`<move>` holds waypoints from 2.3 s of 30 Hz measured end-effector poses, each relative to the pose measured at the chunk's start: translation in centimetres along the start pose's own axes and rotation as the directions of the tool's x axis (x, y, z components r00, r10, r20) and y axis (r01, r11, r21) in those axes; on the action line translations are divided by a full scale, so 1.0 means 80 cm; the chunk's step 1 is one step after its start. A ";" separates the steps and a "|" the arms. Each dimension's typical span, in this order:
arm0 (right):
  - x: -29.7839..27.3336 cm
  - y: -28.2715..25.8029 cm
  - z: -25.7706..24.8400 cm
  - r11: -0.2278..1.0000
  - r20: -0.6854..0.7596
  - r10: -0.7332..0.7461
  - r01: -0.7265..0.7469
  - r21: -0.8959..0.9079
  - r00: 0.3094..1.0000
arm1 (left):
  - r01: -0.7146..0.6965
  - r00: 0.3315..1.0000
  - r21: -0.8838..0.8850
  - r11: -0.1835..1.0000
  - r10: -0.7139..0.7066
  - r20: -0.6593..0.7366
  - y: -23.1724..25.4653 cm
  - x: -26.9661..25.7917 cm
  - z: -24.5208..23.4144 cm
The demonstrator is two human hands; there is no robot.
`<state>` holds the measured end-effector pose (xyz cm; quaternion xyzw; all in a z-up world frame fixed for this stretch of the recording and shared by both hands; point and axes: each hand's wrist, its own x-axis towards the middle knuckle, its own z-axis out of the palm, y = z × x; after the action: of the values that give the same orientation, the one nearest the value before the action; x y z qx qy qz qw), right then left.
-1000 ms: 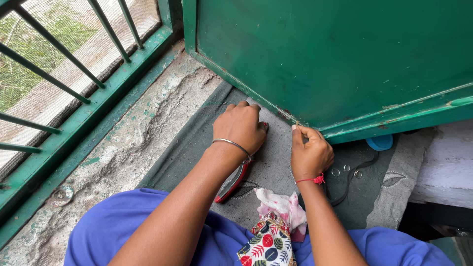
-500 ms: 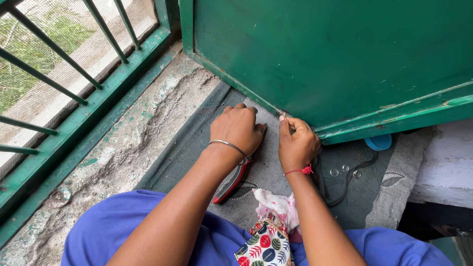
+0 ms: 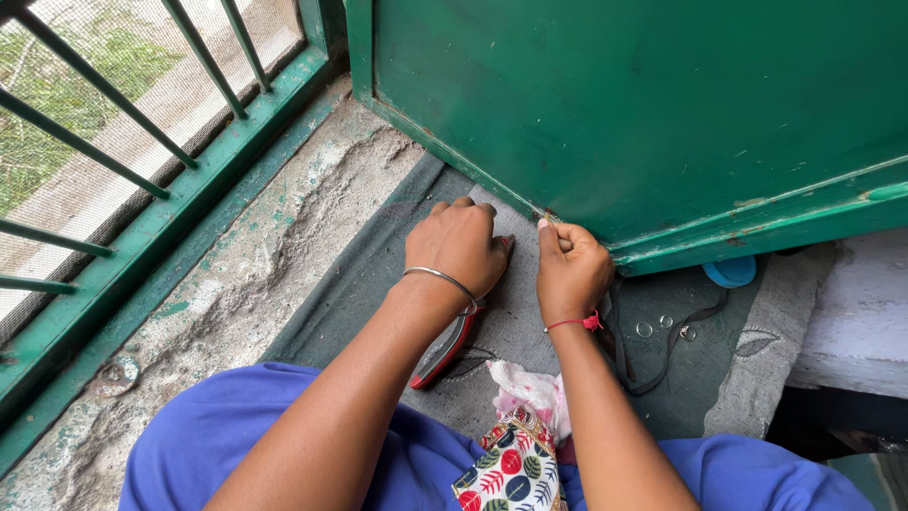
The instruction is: The person uses a hammer to tap a metal ring into the bottom edge of a green metal door, then wipes the area with a cloth. They repeat this process for another ring, using pliers to adjust it and a bottle cap to test the fit.
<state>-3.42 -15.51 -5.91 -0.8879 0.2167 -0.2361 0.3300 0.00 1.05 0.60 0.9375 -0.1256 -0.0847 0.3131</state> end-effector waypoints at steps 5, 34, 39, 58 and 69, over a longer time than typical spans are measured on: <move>-0.005 0.008 -0.006 0.997 -0.095 0.026 -0.019 0.070 0.995 | 0.004 1.000 0.007 1.000 -0.004 -0.011 -0.005 -0.001 -0.002; -0.077 0.055 -0.148 0.840 0.148 -0.374 0.402 -0.365 0.915 | 0.018 1.000 0.037 0.999 -0.018 0.006 -0.021 -0.013 -0.033; -0.095 0.057 -0.158 0.916 0.536 0.243 -0.009 -0.402 0.808 | -0.009 1.000 0.052 0.999 0.008 0.009 -0.021 -0.015 -0.034; -0.073 -0.057 -0.159 0.690 0.164 0.178 -0.242 0.682 0.970 | -0.362 0.828 -0.632 0.685 0.548 0.120 0.003 -0.022 -0.018; -0.088 -0.141 -0.136 0.835 0.181 -0.547 0.547 0.056 0.817 | 0.041 0.994 -0.970 0.242 0.092 0.065 -0.011 0.022 -0.004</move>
<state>-12.52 -9.20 7.23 -0.9308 -0.0798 -0.2355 0.2679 1.90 1.44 0.18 0.5376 -0.0789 -0.1893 0.8179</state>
